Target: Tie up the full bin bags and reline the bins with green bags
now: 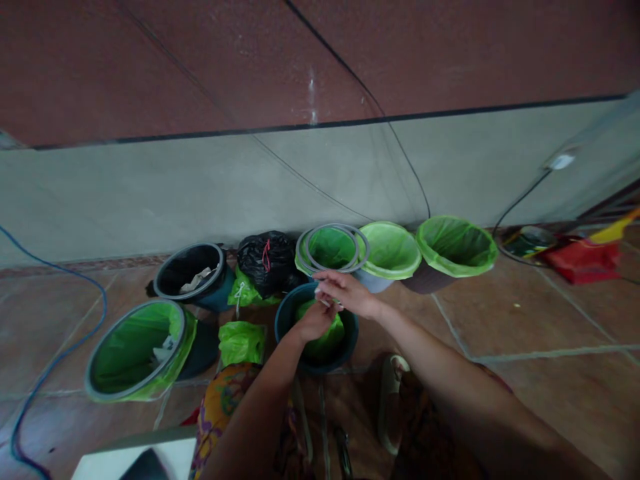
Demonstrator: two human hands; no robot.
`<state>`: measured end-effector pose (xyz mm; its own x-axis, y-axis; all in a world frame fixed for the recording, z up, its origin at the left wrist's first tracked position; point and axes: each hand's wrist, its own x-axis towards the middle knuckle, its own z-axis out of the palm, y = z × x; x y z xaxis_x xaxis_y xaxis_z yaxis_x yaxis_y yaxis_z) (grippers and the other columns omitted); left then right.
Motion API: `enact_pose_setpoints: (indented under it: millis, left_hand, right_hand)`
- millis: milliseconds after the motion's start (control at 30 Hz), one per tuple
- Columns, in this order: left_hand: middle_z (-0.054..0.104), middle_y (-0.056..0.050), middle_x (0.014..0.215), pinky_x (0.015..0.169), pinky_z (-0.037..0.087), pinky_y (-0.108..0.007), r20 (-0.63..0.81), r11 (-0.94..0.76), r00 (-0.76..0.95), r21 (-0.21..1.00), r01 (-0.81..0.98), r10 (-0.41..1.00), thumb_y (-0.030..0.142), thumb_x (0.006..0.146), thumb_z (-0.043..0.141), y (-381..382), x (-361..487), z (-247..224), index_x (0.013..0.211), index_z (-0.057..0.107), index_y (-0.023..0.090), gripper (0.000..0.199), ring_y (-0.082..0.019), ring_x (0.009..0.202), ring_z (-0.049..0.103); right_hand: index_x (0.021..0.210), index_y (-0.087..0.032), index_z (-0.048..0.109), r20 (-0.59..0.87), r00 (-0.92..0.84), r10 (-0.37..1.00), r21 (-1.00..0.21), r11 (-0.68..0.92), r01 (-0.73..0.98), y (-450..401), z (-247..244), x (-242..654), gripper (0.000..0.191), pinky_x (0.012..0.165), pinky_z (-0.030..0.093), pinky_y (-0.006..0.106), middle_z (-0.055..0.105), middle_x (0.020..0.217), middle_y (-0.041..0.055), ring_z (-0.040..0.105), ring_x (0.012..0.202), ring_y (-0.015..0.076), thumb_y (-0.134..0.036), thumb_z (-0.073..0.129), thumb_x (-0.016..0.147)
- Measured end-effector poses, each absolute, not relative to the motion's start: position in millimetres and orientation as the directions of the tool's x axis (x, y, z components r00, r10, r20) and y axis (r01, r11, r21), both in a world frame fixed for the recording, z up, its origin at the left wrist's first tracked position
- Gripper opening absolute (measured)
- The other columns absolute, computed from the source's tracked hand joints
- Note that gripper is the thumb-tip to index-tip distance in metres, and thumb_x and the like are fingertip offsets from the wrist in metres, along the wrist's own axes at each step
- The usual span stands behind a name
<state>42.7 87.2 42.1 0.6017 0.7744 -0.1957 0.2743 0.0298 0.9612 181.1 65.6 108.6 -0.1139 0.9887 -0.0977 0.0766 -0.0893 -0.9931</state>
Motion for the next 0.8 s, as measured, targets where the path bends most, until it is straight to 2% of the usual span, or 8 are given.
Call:
enact_pose_setpoints:
  millis: [67,133,200,300,400,567,667,800]
  left_hand:
    - [0.062,-0.003,0.066,0.062,0.042,-0.023,-0.197,0.008,0.630,0.957,0.289,0.751,0.034,0.082,0.057,88.0,41.5,42.1,0.076,0.070,0.019,0.021,-0.016,0.064,0.052]
    - [0.054,-0.001,0.057,0.054,0.037,-0.023,-0.210,0.006,0.659,0.955,0.298,0.722,0.040,0.087,0.052,89.0,38.8,41.5,0.076,0.069,0.018,0.030,-0.013,0.055,0.046]
    - [0.049,0.001,0.052,0.049,0.032,-0.023,-0.228,0.024,0.673,0.954,0.298,0.704,0.046,0.087,0.051,90.1,35.6,40.6,0.070,0.066,0.018,0.036,-0.012,0.049,0.040]
    - [0.043,0.003,0.047,0.045,0.027,-0.023,-0.273,0.057,0.683,0.945,0.322,0.678,0.054,0.087,0.049,92.1,31.5,38.6,0.058,0.055,0.019,0.046,-0.010,0.043,0.036]
    - [0.041,0.004,0.046,0.043,0.027,-0.022,-0.313,0.103,0.649,0.934,0.341,0.693,0.056,0.088,0.047,93.4,30.3,37.0,0.056,0.051,0.019,0.049,-0.009,0.041,0.036]
    - [0.052,0.001,0.053,0.045,0.035,-0.021,-0.372,0.256,0.516,0.924,0.283,0.771,0.045,0.088,0.051,94.7,33.9,39.4,0.061,0.056,0.016,0.040,-0.009,0.043,0.046]
    - [0.059,-0.001,0.060,0.050,0.041,-0.022,-0.417,0.354,0.415,0.908,0.223,0.809,0.033,0.085,0.059,97.7,34.1,41.1,0.067,0.063,0.014,0.026,-0.010,0.049,0.053]
    - [0.062,0.000,0.059,0.054,0.042,-0.022,-0.391,0.250,0.358,0.890,0.381,0.848,0.016,0.077,0.063,103.2,31.1,40.7,0.079,0.072,0.012,0.010,-0.010,0.051,0.054]
  right_hand:
    - [0.128,-0.021,0.052,-0.081,0.045,0.996,-0.991,-0.076,-0.109,70.1,108.1,187.6,0.044,0.078,0.050,0.029,0.072,0.096,0.0066,0.066,0.090,0.0164,-0.048,0.041,0.094]
    - [0.130,-0.021,0.051,-0.092,0.152,0.984,-0.994,-0.082,-0.073,73.3,103.6,195.0,0.048,0.086,0.049,0.031,0.071,0.104,0.0088,0.065,0.099,0.0175,-0.051,0.033,0.097]
    - [0.121,-0.020,0.058,-0.100,0.103,0.990,-0.975,-0.118,0.189,72.8,95.3,199.3,0.041,0.088,0.048,0.032,0.071,0.103,0.0087,0.065,0.099,0.0190,-0.046,0.038,0.096]
    - [0.108,-0.019,0.065,-0.177,-0.108,0.978,-0.795,-0.077,0.602,63.9,83.3,197.4,0.029,0.085,0.046,0.033,0.071,0.100,0.0083,0.064,0.093,0.0206,-0.036,0.046,0.094]
    - [0.113,-0.017,0.064,-0.291,-0.134,0.947,-0.665,-0.100,0.740,53.2,79.8,192.7,0.030,0.075,0.045,0.029,0.071,0.094,0.0088,0.064,0.082,0.0188,-0.033,0.046,0.095]
    - [0.097,-0.016,0.068,-0.358,-0.174,0.917,-0.612,-0.090,0.786,51.2,87.1,193.2,0.018,0.061,0.038,0.024,0.067,0.072,0.0041,0.058,0.065,0.0144,-0.026,0.053,0.091]
    - [0.085,-0.017,0.070,-0.338,-0.141,0.930,-0.581,-0.089,0.809,55.1,94.5,194.1,0.024,0.059,0.036,0.024,0.064,0.063,0.0026,0.055,0.059,0.0131,-0.027,0.050,0.093]
    - [0.082,-0.016,0.073,-0.427,-0.221,0.877,-0.532,-0.046,0.846,56.3,101.4,195.5,0.025,0.058,0.036,0.022,0.068,0.067,0.0026,0.057,0.062,0.0122,-0.027,0.052,0.090]
